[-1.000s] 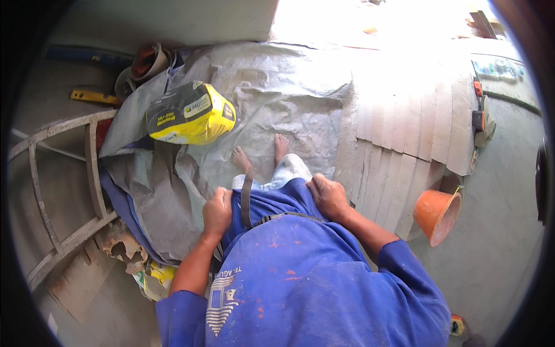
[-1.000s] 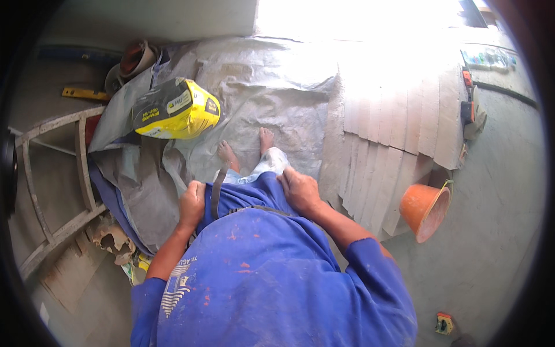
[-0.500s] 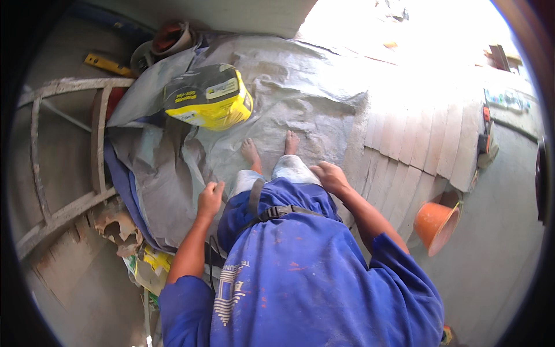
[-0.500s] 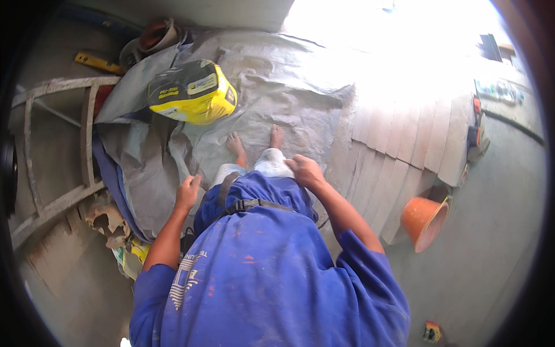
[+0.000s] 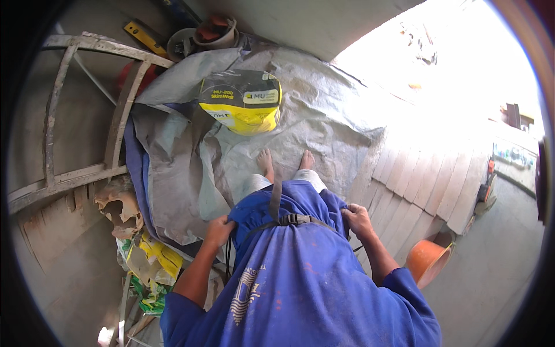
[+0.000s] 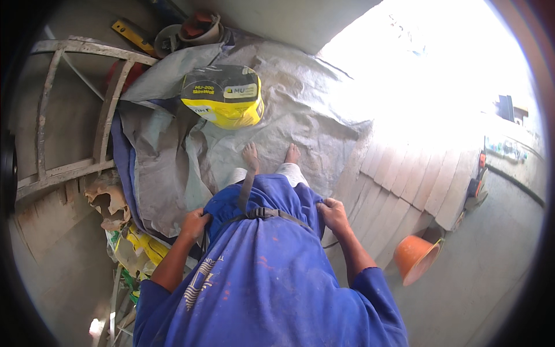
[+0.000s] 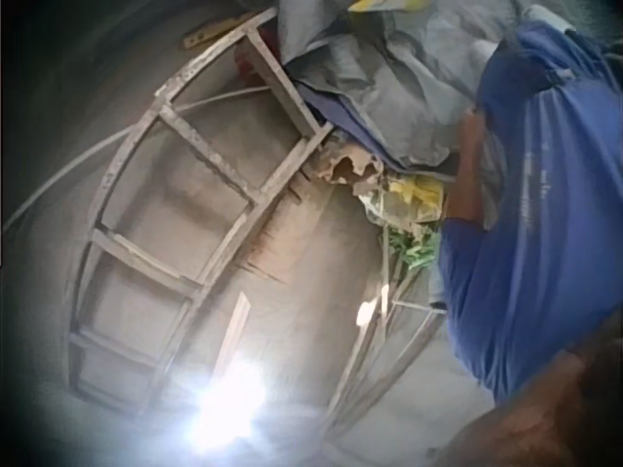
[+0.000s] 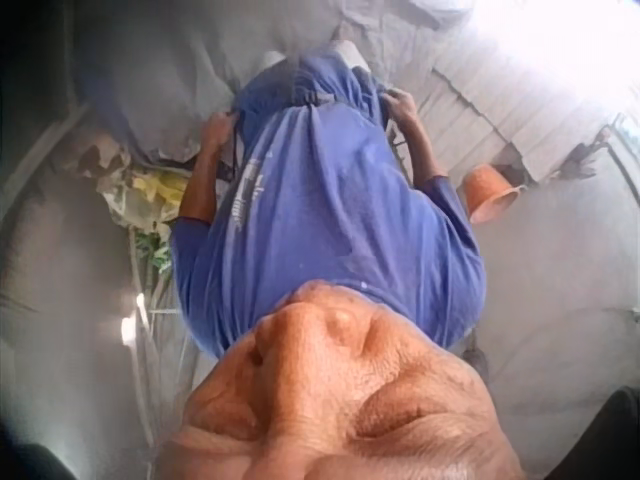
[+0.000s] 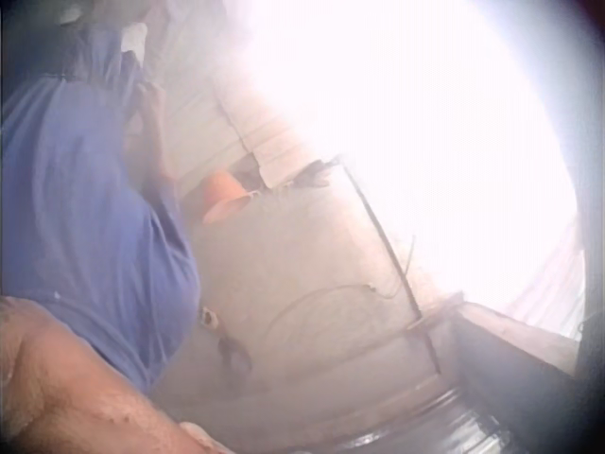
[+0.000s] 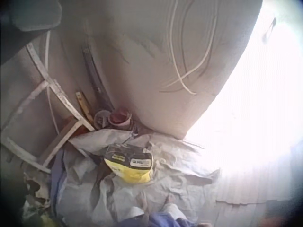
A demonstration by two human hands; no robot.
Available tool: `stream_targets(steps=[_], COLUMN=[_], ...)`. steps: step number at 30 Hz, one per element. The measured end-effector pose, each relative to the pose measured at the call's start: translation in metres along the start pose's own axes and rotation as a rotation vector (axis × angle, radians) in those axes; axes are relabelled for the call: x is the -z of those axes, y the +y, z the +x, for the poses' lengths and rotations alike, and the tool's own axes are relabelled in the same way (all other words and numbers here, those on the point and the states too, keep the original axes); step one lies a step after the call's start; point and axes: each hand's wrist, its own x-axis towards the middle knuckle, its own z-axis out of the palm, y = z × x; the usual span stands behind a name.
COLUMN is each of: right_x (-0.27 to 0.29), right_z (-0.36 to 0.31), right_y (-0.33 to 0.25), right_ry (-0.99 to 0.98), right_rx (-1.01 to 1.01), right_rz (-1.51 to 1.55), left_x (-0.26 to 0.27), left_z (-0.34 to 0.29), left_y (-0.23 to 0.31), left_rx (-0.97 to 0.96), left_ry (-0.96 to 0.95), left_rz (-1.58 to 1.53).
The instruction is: The person moves a tarp and picks up a yellow and black cement bag, then uses a knife to cut the bag open. The person handles the bag and knife repeatedly to open the top.
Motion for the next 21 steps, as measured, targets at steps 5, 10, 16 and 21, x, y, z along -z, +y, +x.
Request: stream_targets(steps=[5,10,16,21], right_x=[0.036,0.033,0.173,0.297], right_z=[0.033,0.067,0.024,0.023], right_y=[0.036,0.126,0.098,-0.011], right_ry=[-0.216,-0.213,-0.193,0.019], right_rx=[-0.209,-0.482,-0.556,-0.523], right_rz=[0.524,0.361,0.272,0.282], left_x=[0.040,0.014,-0.122,-0.181], left_z=[0.012,0.019,-0.034,-0.089], left_y=[-0.019,-0.065,-0.121,-0.084], left_rx=[0.065,0.259,0.507,0.604], left_ry=[-0.352,0.062,0.205,0.219], left_rz=[-0.442,-0.774,-0.567,-0.644])
